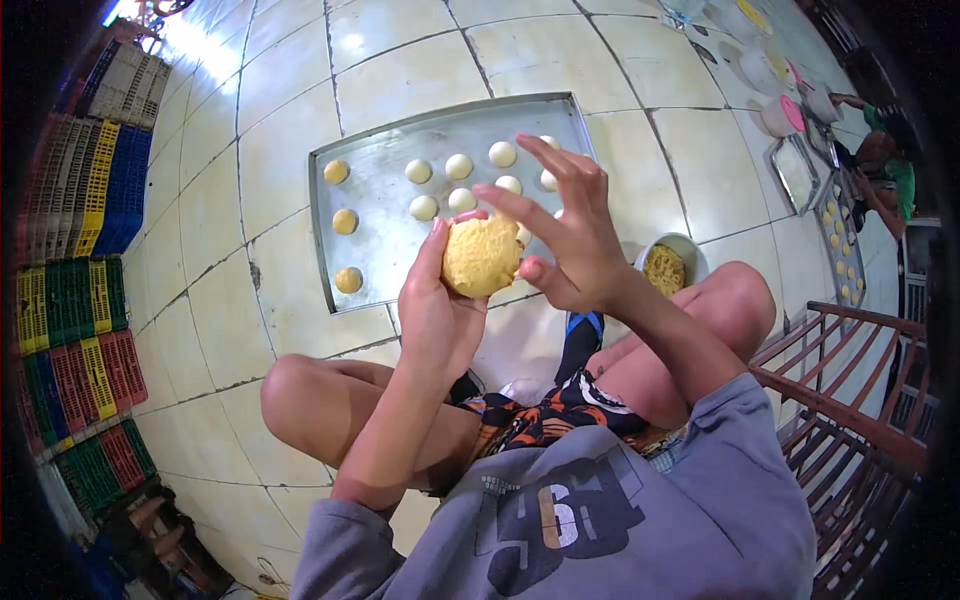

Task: The recorder is shaping dough balls and adding a yellow filling while sitting on the floor of a bakery.

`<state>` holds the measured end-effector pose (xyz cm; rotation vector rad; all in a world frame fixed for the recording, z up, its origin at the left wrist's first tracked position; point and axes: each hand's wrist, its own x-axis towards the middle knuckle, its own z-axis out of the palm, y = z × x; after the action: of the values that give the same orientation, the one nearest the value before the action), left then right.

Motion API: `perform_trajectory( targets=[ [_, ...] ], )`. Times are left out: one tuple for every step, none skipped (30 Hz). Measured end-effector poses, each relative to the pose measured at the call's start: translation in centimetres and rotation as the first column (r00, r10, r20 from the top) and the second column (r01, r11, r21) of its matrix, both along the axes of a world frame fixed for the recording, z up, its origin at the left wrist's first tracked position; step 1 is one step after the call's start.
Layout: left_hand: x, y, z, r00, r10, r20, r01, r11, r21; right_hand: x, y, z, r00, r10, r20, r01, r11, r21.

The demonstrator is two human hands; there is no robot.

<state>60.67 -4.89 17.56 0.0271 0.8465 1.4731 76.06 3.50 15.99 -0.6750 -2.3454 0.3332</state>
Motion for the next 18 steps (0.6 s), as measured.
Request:
perform_trajectory(
  targets=[
    [-0.1, 0.0, 0.0, 1.0, -0.01, 0.012, 0.009, 1.0, 0.014, 0.0, 0.1, 0.1, 1.0, -0.018, 0.005, 0.018, 1.0, 0.016],
    [-0.1, 0.0, -0.1, 1.0, -0.01, 0.014, 0.01, 1.0, 0.017, 0.0, 0.0, 0.1, 1.0, -0.019, 0.006, 0.019, 1.0, 0.019],
    [-0.1, 0.0, -0.2, 1.0, -0.029, 0.01, 0.028, 0.999, 0.03, -0.1, -0.1, 0.0, 0.994, 0.017, -0.108, -0.032, 0.99, -0.14],
    [-0.2, 0.0, -0.3, 0.999, -0.047, 0.005, 0.046, 0.998, 0.044, -0.1, -0.2, -0.1, 0.974, 0.034, -0.225, -0.1, 0.952, -0.29],
    [-0.1, 0.0, -0.4, 0.998, -0.064, 0.0, 0.064, 0.996, 0.057, -0.2, -0.3, -0.2, 0.94, 0.031, -0.34, -0.182, 0.888, -0.422],
    [-0.1, 0.0, -0.4, 0.997, -0.081, -0.005, 0.081, 0.994, 0.07, -0.2, -0.3, -0.2, 0.894, 0.009, -0.449, -0.275, 0.8, -0.532],
    [-0.1, 0.0, -0.4, 0.997, -0.08, -0.004, 0.08, 0.994, 0.069, -0.2, -0.3, -0.1, 0.894, 0.01, -0.448, -0.276, 0.8, -0.533],
    [-0.1, 0.0, -0.5, 0.998, -0.067, -0.004, 0.067, 0.996, 0.053, 0.0, -0.2, 0.1, 0.895, 0.047, -0.444, -0.326, 0.748, -0.578],
    [-0.1, 0.0, -0.5, 0.999, -0.053, -0.004, 0.053, 0.998, 0.036, 0.2, -0.1, 0.4, 0.893, 0.084, -0.442, -0.372, 0.69, -0.621],
    [-0.1, 0.0, -0.5, 0.999, -0.039, -0.004, 0.039, 0.999, 0.019, 0.3, -0.1, 0.7, 0.889, 0.121, -0.442, -0.413, 0.627, -0.66],
    [-0.1, 0.1, -0.5, 1.0, -0.024, -0.004, 0.024, 1.0, 0.002, 0.4, 0.0, 0.9, 0.882, 0.158, -0.443, -0.45, 0.559, -0.697],
    [0.0, 0.1, -0.5, 1.0, -0.017, -0.002, 0.017, 1.0, 0.003, 0.4, 0.0, 1.0, 0.882, 0.165, -0.441, -0.452, 0.557, -0.697],
    [-0.1, 0.2, -0.5, 1.0, -0.028, -0.011, 0.028, 1.0, 0.007, 0.4, 0.0, 1.2, 0.88, 0.17, -0.443, -0.458, 0.553, -0.696],
    [-0.2, 0.2, -0.4, 0.999, -0.038, -0.021, 0.038, 0.999, 0.011, 0.4, -0.1, 1.4, 0.878, 0.175, -0.446, -0.463, 0.55, -0.695],
    [-0.3, 0.3, -0.3, 0.998, -0.048, -0.03, 0.049, 0.999, 0.015, 0.4, -0.2, 1.5, 0.876, 0.181, -0.448, -0.468, 0.547, -0.694],
    [-0.3, 0.3, -0.3, 0.998, -0.058, -0.04, 0.059, 0.998, 0.018, 0.4, -0.1, 1.6, 0.874, 0.186, -0.45, -0.473, 0.543, -0.694],
    [-0.4, 0.4, -0.4, 0.998, -0.053, -0.037, 0.054, 0.998, 0.02, 0.4, -0.1, 1.5, 0.874, 0.192, -0.447, -0.474, 0.542, -0.694],
    [-0.4, 0.4, -0.6, 0.999, -0.038, -0.021, 0.038, 0.999, 0.009, 0.4, 0.0, 1.2, 0.878, 0.195, -0.436, -0.461, 0.586, -0.666]
  ],
)
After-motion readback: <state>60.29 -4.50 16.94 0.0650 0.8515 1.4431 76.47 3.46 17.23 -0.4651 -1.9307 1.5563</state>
